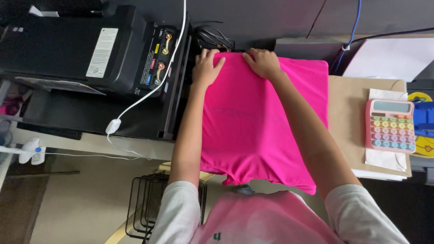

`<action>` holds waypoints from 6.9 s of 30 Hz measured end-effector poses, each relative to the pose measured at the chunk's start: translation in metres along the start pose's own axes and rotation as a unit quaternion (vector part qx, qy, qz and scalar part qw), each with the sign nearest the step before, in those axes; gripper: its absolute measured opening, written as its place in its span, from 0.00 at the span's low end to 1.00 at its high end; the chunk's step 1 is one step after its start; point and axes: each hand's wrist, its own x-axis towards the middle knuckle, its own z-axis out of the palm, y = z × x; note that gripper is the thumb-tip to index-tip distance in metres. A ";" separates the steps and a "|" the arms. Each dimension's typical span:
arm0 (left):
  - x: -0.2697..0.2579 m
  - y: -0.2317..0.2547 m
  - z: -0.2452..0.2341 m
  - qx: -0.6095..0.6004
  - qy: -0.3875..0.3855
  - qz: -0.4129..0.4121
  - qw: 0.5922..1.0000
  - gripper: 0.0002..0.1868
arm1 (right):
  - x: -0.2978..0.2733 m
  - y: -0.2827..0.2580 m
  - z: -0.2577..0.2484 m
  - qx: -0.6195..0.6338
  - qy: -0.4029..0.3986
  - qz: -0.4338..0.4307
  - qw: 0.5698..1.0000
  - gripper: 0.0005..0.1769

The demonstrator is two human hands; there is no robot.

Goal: The person moves a wire mesh basket and places it on a stool. They then take a pink cloth from a chair and spread it over a printer on the desk. The person repeats this process, covering a laptop and other equipment on the desk with additional pink cloths.

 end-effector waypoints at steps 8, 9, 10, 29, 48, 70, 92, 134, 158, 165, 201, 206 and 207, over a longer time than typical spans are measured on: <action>0.009 -0.004 0.001 -0.021 -0.024 -0.016 0.999 0.23 | -0.020 0.007 0.015 -0.029 0.148 -0.120 0.981 0.27; 0.007 -0.005 0.003 -0.019 -0.030 -0.023 0.999 0.23 | -0.029 0.003 0.015 -0.015 0.157 -0.130 0.979 0.28; 0.006 -0.006 0.009 -0.019 -0.034 -0.024 0.999 0.23 | -0.035 0.004 0.014 -0.013 0.155 -0.128 0.980 0.28; -0.032 0.062 0.022 0.110 -0.021 0.077 0.991 0.35 | -0.092 0.111 -0.003 -0.065 0.183 0.119 0.974 0.31; 0.026 0.033 0.026 0.098 -0.060 0.104 0.988 0.28 | -0.089 0.146 -0.020 -0.102 0.084 0.140 0.981 0.28; -0.290 0.036 -0.014 0.083 0.097 0.069 0.989 0.38 | -0.320 -0.075 -0.028 -0.035 0.011 -0.167 0.985 0.44; -0.354 0.045 -0.012 -0.023 0.174 0.025 0.984 0.42 | -0.365 -0.080 -0.018 0.002 0.058 -0.125 0.990 0.45; -0.471 -0.084 -0.072 -0.251 0.085 -0.071 0.962 0.15 | -0.268 -0.235 0.024 0.091 0.064 -0.333 0.936 0.10; -0.302 -0.111 0.035 -0.233 0.057 -0.204 0.949 0.20 | -0.082 -0.212 0.089 -0.202 -0.289 -0.373 0.858 0.30; -0.313 -0.084 0.015 -0.178 0.167 -0.186 0.952 0.19 | -0.102 -0.205 0.066 -0.168 -0.213 -0.424 0.864 0.25; -0.748 -0.012 -0.089 -0.155 0.331 -0.357 0.860 0.28 | -0.499 -0.411 0.080 0.209 -0.385 -0.584 0.683 0.32; -0.840 -0.009 -0.091 -0.144 0.355 -0.431 0.817 0.27 | -0.572 -0.457 0.114 0.204 -0.428 -0.630 0.614 0.30; -0.858 -0.006 -0.093 -0.159 0.366 -0.435 0.807 0.27 | -0.589 -0.465 0.120 0.211 -0.438 -0.640 0.595 0.30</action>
